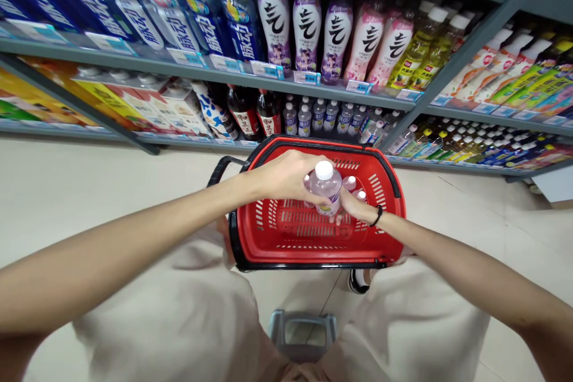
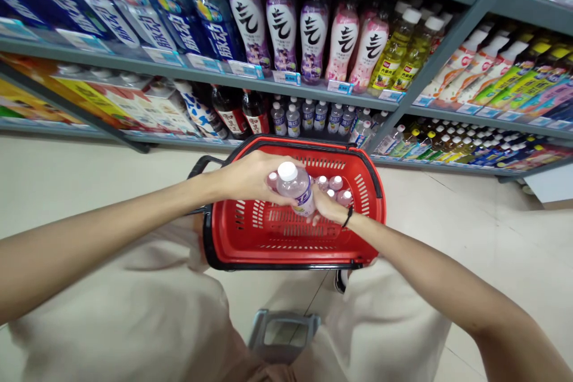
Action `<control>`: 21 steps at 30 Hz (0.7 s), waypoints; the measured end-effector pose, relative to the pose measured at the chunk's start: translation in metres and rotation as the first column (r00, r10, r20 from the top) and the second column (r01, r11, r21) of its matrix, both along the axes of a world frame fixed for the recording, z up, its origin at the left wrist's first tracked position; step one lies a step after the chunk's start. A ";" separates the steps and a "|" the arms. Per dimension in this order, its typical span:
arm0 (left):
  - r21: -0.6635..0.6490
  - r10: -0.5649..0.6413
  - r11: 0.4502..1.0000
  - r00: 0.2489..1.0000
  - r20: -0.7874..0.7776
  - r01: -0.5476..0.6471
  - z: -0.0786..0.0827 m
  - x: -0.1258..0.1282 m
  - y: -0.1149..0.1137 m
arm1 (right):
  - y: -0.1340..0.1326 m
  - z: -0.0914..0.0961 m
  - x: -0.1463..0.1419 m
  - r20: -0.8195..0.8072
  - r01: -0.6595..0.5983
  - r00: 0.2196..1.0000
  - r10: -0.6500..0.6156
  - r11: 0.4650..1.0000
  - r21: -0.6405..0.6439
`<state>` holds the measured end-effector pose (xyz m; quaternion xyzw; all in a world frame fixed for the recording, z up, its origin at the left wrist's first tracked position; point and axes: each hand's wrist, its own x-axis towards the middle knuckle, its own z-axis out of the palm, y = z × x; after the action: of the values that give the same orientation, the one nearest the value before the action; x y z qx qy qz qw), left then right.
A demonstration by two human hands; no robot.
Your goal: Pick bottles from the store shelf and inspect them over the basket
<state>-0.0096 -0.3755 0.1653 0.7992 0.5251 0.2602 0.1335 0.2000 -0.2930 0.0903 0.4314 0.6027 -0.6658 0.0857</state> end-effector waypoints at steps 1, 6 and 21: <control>-0.005 0.001 1.000 1.000 0.003 -0.001 0.001 0.000 0.000 | 0.000 0.001 0.000 -0.003 -0.006 1.000 0.006 1.000 0.001; 0.008 -0.004 1.000 0.999 0.033 0.003 0.001 -0.001 -0.002 | -0.003 0.005 -0.001 -0.002 -0.010 1.000 0.010 1.000 -0.003; 0.023 -0.006 1.000 0.999 0.049 0.005 -0.002 -0.003 -0.003 | -0.003 0.000 -0.003 0.026 0.002 1.000 -0.002 1.000 -0.026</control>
<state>-0.0125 -0.3783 0.1637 0.7955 0.5166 0.2851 0.1380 0.1972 -0.2963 0.0902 0.4395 0.5924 -0.6681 0.0984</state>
